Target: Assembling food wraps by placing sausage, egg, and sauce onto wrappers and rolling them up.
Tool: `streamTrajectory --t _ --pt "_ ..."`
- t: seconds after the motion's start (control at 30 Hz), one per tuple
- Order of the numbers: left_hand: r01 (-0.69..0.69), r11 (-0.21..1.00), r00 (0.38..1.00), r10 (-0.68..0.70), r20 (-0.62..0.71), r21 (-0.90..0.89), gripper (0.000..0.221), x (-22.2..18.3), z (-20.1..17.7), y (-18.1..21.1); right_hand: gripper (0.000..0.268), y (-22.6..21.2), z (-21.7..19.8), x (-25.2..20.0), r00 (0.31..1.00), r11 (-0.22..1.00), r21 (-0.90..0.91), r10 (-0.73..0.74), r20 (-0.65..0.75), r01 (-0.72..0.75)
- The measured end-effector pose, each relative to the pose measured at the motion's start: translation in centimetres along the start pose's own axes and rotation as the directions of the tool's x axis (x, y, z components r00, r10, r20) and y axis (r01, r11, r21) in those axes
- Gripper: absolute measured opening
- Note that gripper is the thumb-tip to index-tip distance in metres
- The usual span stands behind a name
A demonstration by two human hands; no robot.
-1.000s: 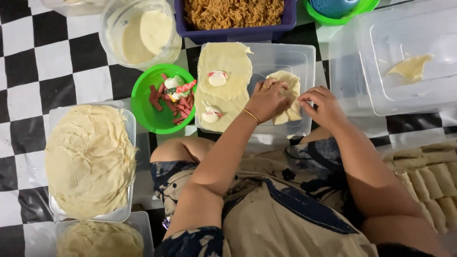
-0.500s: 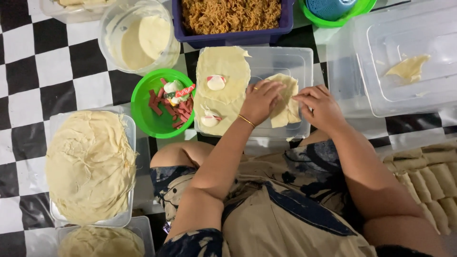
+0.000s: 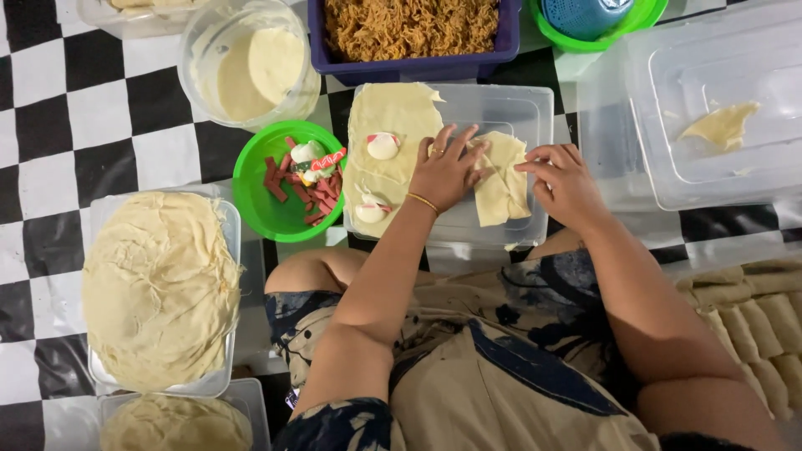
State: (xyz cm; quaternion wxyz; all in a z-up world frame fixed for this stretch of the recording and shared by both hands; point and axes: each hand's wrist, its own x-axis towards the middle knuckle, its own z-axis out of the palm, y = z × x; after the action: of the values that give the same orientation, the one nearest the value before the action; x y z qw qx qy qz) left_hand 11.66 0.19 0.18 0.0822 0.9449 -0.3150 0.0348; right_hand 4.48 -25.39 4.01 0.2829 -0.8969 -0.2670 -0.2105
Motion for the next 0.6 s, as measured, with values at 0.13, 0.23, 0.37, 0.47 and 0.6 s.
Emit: streamTrajectory --t 0.13,0.23,0.37,0.47,0.6 --pt "0.111 0.994 0.990 -0.111 0.089 0.007 0.065 0.9 0.8 -0.3 0.038 0.0 0.0 -0.1 0.999 1.000 -0.003 0.026 -0.020 -0.026" --pt "0.159 0.987 0.978 -0.160 0.134 0.021 0.073 1.5 0.4 -0.2 0.038 0.3 0.1 -0.4 0.999 0.999 0.001 0.036 -0.016 -0.036" --pt "0.116 0.993 0.979 -0.118 0.166 0.023 0.076 1.8 -0.4 0.0 0.037 0.9 0.3 -0.8 1.000 1.000 0.011 -0.004 0.000 0.004" --pt "0.139 0.990 0.980 -0.142 0.142 0.030 0.076 2.1 -0.2 -0.3 0.035 0.8 0.2 -0.6 0.999 1.000 -0.006 -0.030 0.028 0.030" --pt "0.241 0.961 0.929 -0.268 -0.255 -0.133 0.058 0.7 2.2 0.7 0.028 -0.8 -1.5 -0.3 0.996 0.992 0.104 -0.072 0.057 0.066"
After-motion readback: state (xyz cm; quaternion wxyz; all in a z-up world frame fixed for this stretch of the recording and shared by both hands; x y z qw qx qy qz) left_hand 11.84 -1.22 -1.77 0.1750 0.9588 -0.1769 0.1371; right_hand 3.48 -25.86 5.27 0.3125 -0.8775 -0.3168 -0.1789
